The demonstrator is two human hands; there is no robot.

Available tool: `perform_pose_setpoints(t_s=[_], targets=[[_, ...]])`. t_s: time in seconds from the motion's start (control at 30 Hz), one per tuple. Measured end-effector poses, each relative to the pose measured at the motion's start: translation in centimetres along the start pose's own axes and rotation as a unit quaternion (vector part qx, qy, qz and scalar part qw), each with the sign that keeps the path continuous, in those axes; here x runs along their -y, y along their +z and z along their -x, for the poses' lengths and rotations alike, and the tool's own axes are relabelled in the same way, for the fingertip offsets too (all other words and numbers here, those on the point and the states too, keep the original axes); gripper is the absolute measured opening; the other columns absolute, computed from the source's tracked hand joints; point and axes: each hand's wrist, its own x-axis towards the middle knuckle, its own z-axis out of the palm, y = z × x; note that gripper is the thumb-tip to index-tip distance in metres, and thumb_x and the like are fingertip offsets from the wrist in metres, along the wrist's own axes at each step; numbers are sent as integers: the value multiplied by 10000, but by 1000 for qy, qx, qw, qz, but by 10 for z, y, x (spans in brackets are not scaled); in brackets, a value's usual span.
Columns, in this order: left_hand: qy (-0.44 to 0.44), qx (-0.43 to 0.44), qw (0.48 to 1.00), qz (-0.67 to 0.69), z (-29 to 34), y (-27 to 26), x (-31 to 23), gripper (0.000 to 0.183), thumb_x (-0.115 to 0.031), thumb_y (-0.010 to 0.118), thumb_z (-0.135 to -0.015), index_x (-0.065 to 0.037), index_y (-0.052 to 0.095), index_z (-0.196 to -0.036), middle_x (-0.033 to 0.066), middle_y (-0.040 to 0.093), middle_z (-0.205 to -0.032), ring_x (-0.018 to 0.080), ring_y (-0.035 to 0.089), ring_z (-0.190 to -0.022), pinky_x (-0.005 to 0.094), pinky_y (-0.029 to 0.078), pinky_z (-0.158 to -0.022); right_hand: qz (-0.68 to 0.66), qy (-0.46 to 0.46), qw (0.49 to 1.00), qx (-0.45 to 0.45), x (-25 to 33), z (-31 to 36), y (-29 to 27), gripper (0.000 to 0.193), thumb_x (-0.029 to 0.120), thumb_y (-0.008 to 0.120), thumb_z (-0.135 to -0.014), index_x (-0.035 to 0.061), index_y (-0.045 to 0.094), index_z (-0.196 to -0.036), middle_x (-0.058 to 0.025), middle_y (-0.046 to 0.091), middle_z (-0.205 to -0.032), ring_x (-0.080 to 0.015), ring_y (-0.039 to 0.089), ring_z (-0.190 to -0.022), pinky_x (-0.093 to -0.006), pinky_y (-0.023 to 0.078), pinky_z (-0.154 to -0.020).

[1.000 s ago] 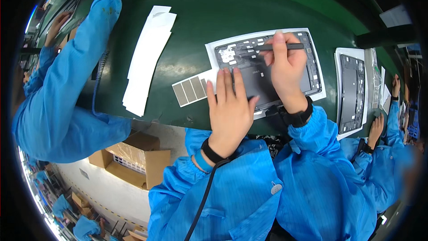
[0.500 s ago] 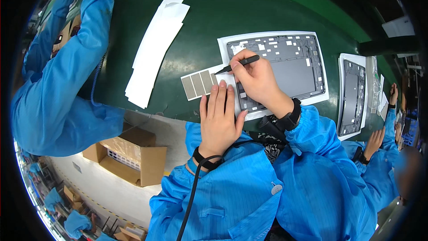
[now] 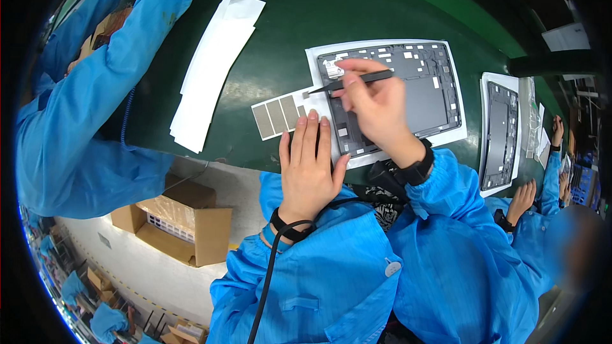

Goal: The person is marking and assembling electronic components on an assembly line.

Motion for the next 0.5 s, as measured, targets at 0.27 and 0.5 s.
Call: perform_pose_setpoints(t_s=[0.27,0.5], targets=[[31,-61,994,89,13,-4,4,464,-144,654,-796,1,560,-1226,174,510,-1345,383,439,-1295,548,314,-1075,1,80,997,-15,-1,54,-48,198,65,547,-951,-45,597,-1107,-16,591,-769,-61,543,-633,-284,551,-738],[59,-69,990,107,14,0,-5,335,-55,648,-767,-7,597,-1096,152,580,-1236,369,539,-1189,535,376,-1036,8,83,996,24,-10,54,-50,167,52,549,-943,-38,608,-1072,-21,607,-811,-69,582,-699,-244,533,-723]])
